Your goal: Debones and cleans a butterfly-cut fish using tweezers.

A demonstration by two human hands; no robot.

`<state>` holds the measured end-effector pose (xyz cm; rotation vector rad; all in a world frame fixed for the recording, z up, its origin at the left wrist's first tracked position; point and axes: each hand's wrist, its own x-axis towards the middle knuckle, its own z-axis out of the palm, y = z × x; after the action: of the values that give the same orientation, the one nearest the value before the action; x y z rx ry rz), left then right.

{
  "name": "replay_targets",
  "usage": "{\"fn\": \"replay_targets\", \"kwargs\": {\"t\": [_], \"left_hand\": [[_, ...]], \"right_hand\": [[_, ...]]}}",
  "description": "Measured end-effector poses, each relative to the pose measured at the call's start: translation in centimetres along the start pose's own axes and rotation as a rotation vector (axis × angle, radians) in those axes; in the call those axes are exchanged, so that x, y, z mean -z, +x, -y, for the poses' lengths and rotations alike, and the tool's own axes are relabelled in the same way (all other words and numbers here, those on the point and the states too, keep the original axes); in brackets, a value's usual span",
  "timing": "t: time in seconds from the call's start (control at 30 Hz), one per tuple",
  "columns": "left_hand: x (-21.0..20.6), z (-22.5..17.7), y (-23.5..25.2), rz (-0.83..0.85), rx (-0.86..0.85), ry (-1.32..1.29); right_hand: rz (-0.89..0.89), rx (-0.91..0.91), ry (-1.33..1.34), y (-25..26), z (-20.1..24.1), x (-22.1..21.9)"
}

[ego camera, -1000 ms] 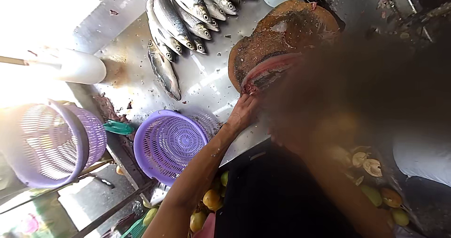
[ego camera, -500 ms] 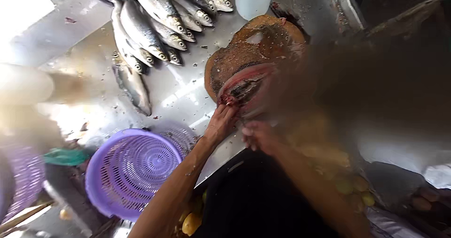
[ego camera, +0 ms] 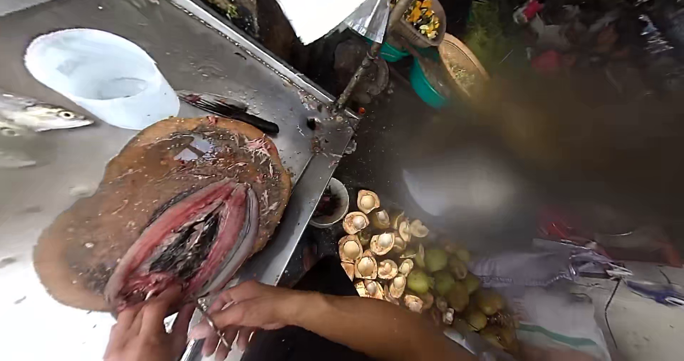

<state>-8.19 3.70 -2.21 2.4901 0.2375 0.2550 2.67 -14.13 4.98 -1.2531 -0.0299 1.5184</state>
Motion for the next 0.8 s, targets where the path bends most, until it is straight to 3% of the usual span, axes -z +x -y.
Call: {"fn": "replay_targets", "kwargs": {"t": [0.27, 0.43, 0.5, 0.53, 0.6, 0.67, 0.8], "left_hand": [[0.5, 0.1, 0.0, 0.034, 0.013, 0.024], [0.3, 0.0, 0.7, 0.039, -0.064, -0.006], [1.0, -1.2, 0.5, 0.016, -0.075, -0.015], [1.2, -1.2, 0.4, 0.011, -0.070, -0.016], [0.6, -0.3, 0.4, 0.012, -0.068, 0.018], [0.1, 0.8, 0.2, -0.012, -0.094, 0.075], [0.1, 0.9, 0.1, 0.016, -0.099, 0.102]], "right_hand": [[-0.029, 0.204, -0.210, -2.4, 1.5, -0.7], [-0.562, 0.665, -0.393, -2.4, 2.8, 2.6], [-0.638, 0.483, -0.138, -1.5, 2.9, 5.0], [-0.621, 0.350, -0.027, -0.7, 2.8, 6.1], [-0.505, 0.319, -0.027, -0.4, 2.0, 6.9], [-0.319, 0.318, -0.053, -1.2, 1.7, 5.8], [-0.049, 0.103, 0.053, -1.4, 0.0, 3.2]]}}
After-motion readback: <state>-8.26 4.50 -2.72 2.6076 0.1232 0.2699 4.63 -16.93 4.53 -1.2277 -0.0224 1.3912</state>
